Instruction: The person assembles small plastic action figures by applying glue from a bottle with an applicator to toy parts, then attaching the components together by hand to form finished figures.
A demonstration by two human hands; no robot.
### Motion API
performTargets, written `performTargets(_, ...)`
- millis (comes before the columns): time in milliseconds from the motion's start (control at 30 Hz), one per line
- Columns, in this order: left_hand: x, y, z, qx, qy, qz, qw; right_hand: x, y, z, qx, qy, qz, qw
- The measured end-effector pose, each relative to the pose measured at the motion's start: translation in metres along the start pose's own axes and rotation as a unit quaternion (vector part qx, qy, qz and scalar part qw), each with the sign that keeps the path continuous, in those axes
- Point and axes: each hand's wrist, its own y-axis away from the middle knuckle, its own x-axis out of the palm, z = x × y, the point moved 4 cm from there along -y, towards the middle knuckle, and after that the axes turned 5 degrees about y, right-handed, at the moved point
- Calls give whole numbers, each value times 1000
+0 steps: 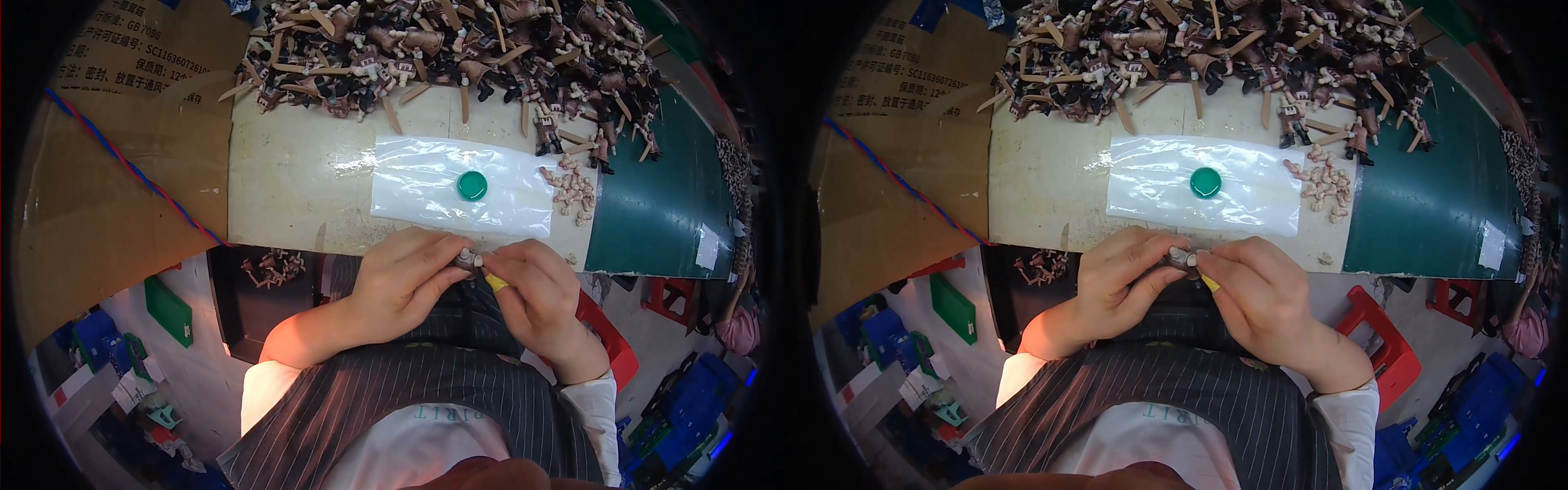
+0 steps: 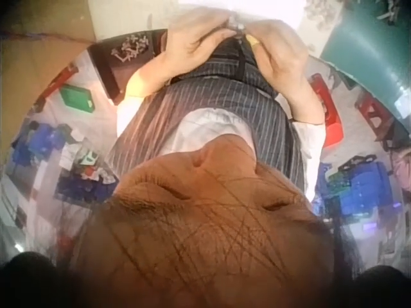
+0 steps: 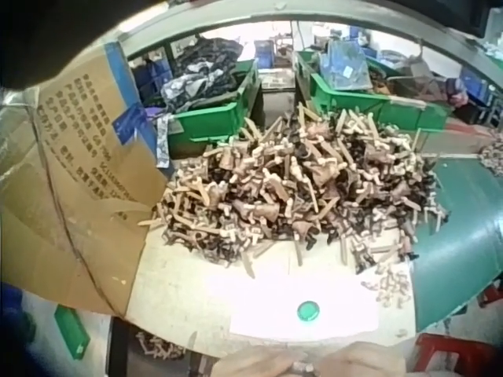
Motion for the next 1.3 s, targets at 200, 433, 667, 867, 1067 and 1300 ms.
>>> performTargets(200,7,7,-1,-13,22,-11,1000,6,4,-1,-14,-6,5,1000)
performTargets(433,11,11,4,2,-3,-28,1000,16,8,-8,-4,-31,-2,1000)
performTargets(667,13,14,1,2,-18,-26,1000,20,14,-9,-10,-37,-22,999)
performTargets(867,14,17,-2,-5,-35,-25,999,24,18,-9,-19,-39,-40,998)
performTargets(1067,14,24,-2,17,-66,-42,997,33,23,-8,-47,-29,-72,996)
performTargets(1300,16,39,-6,112,-157,-84,978,42,31,-9,-106,-48,-104,988)
